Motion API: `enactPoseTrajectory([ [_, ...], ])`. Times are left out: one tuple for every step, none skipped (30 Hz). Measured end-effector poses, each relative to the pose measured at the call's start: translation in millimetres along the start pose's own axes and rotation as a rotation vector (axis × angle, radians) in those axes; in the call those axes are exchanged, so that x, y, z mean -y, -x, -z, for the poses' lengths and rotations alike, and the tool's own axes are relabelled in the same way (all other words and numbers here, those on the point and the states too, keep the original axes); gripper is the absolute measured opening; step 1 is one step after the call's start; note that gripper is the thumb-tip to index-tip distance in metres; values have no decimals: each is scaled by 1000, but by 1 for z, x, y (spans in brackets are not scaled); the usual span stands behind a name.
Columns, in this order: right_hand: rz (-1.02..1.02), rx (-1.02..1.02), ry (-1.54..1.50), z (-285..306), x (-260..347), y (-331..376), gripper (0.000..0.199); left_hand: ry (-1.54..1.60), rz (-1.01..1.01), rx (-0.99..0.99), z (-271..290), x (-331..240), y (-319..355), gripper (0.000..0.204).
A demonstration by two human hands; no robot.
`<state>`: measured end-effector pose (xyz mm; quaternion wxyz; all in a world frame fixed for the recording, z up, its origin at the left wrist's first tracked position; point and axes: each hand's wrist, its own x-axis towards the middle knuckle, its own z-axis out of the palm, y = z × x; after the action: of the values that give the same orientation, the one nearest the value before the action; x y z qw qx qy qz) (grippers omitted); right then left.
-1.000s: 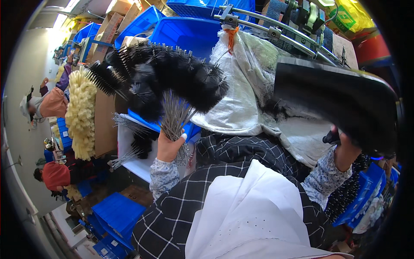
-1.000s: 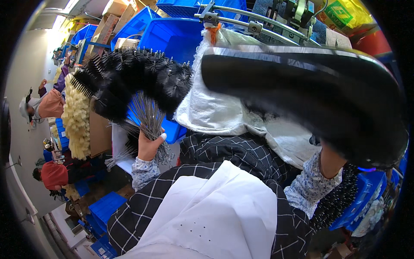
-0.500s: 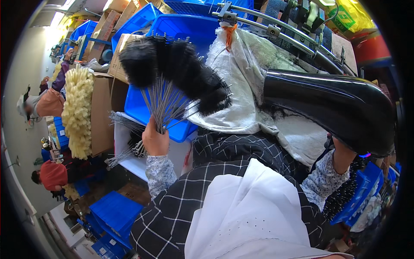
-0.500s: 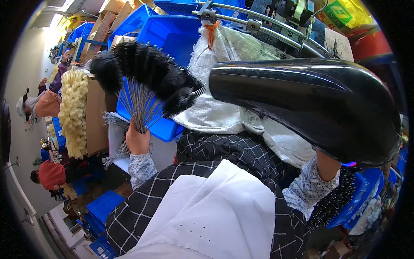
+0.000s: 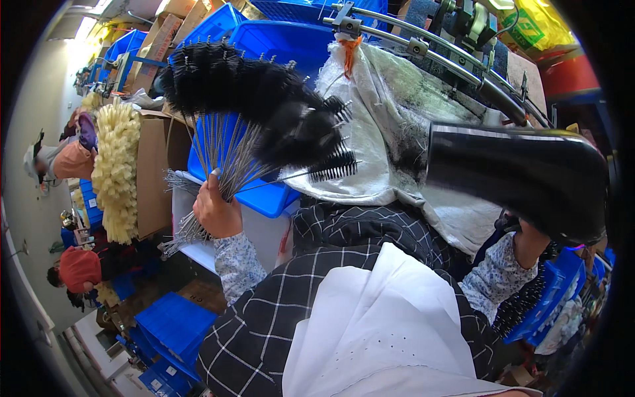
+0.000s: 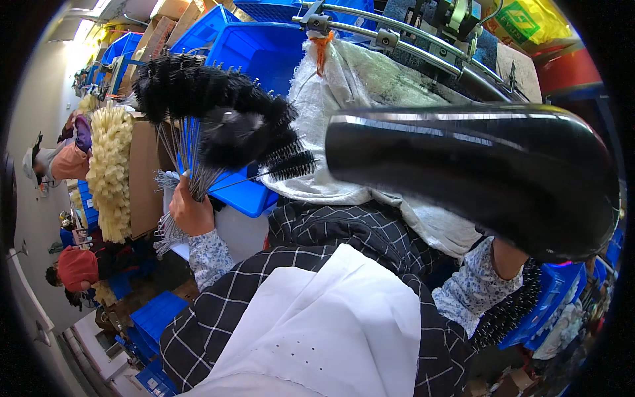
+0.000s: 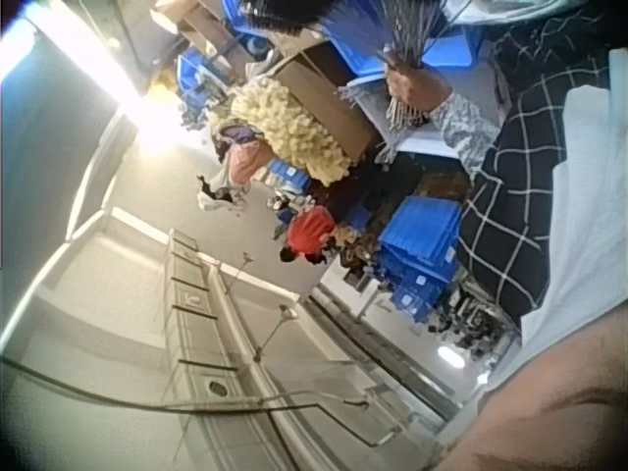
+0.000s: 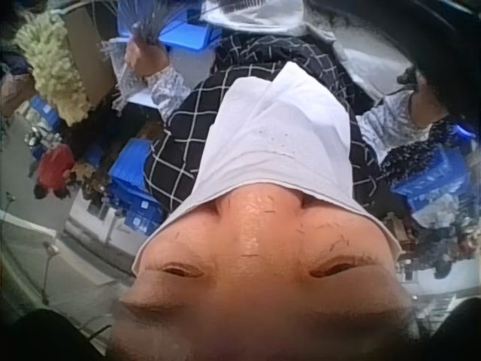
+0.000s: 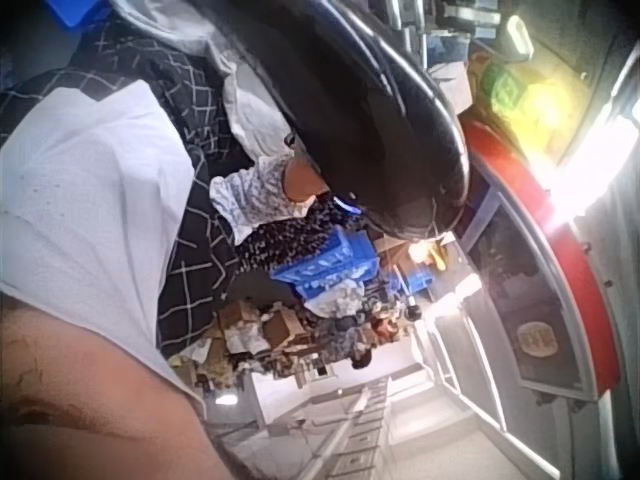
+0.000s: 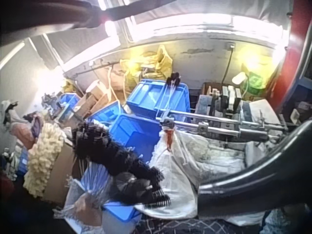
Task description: Assembling industrial brushes using a manufacturing machine and a hair dryer to shape the bristles.
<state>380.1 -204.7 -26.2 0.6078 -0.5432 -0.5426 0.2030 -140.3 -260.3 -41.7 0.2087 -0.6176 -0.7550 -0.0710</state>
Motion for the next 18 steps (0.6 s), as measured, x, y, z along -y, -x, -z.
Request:
enactPoseTrajectory([
  [-5,-3,0,-15,21,8,42,1,-1,0,-3,0,0,56],
  [-10,-7,0,-36,45,28,42,-19,-18,-48,-6,1,0,53],
  [-13,-8,-1,-31,47,31,42,-40,-31,-96,-9,3,1,50],
  [-16,-9,-2,-32,48,32,42,-39,-30,-97,-10,6,2,50],
  [-19,-11,-3,-35,49,32,42,-67,-58,-120,-10,9,4,47],
  [-23,-14,-3,-28,53,37,42,-94,-89,-143,-10,10,4,44],
  [-26,-18,-4,-30,51,35,42,-94,-89,-144,-10,11,3,44],
  [-30,-21,-5,-32,44,27,42,-103,-117,-158,-9,11,3,42],
  [-35,-22,-6,-39,32,-6,42,-113,-144,-171,-8,12,3,40],
  [-40,-23,-8,-41,52,30,42,-114,-143,-170,-7,11,3,40],
  [-45,-24,-10,-42,57,34,42,-114,-167,-186,-6,10,2,37],
  [-49,-28,-10,-46,60,36,42,-110,-194,-205,-7,9,1,34],
  [-52,-33,-10,-46,58,34,42,-109,-195,-207,-7,8,0,34],
  [-56,-37,-10,-49,52,27,42,-101,-215,-217,-7,7,0,32],
  [-58,-43,-9,-28,10,-5,42,-93,-236,-229,-6,6,-1,30],
  [-64,-44,-14,-33,22,5,42,-97,-236,-228,-4,6,-2,30],
  [-70,-46,-17,-31,16,1,42,-114,-264,-224,-3,6,-3,34],
  [-76,-43,-23,-53,57,32,42,-134,-289,-218,-2,7,-2,38],
])
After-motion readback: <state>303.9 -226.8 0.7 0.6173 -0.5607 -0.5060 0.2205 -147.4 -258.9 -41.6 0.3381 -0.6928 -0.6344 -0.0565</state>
